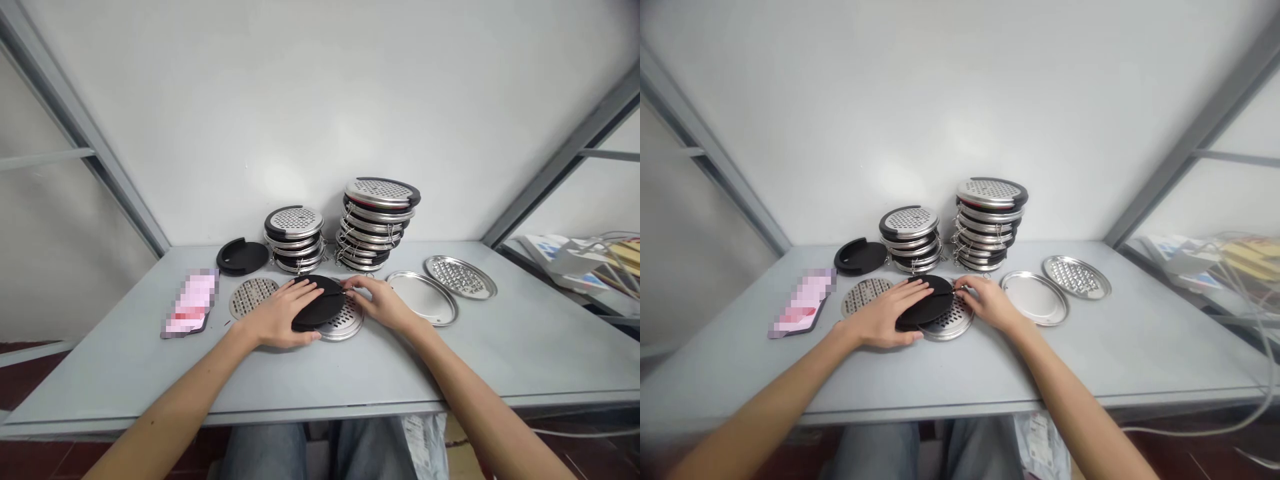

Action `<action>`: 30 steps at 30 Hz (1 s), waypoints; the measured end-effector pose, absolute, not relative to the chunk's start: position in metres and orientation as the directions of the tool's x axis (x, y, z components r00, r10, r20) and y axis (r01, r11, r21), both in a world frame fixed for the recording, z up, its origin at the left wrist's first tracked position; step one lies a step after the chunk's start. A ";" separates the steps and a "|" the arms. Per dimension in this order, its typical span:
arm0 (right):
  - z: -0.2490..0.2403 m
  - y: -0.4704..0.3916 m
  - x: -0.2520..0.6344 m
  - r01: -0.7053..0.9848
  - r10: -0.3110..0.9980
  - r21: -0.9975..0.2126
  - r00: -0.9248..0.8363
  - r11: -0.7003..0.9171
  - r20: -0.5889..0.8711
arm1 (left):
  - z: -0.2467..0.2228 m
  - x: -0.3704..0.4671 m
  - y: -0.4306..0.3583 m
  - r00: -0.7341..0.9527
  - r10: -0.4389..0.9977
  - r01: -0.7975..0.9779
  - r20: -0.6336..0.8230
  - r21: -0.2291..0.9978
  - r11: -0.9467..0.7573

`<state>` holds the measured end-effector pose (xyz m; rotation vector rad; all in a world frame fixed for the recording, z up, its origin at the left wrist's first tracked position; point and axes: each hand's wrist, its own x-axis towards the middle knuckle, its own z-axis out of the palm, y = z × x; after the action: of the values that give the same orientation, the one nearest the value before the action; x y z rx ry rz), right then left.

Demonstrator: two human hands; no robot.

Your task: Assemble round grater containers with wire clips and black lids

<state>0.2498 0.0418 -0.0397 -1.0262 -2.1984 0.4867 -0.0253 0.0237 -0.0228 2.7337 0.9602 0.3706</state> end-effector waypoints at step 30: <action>-0.035 0.033 0.252 0.701 0.796 -0.377 -0.550 0.605 0.253 | -0.035 -0.019 0.018 0.761 0.615 0.586 0.207 0.185 -0.789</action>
<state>0.2522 0.0327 -0.0354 -1.1971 -2.4365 0.3256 -0.0187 0.0182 -0.0351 2.8451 0.9735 0.3928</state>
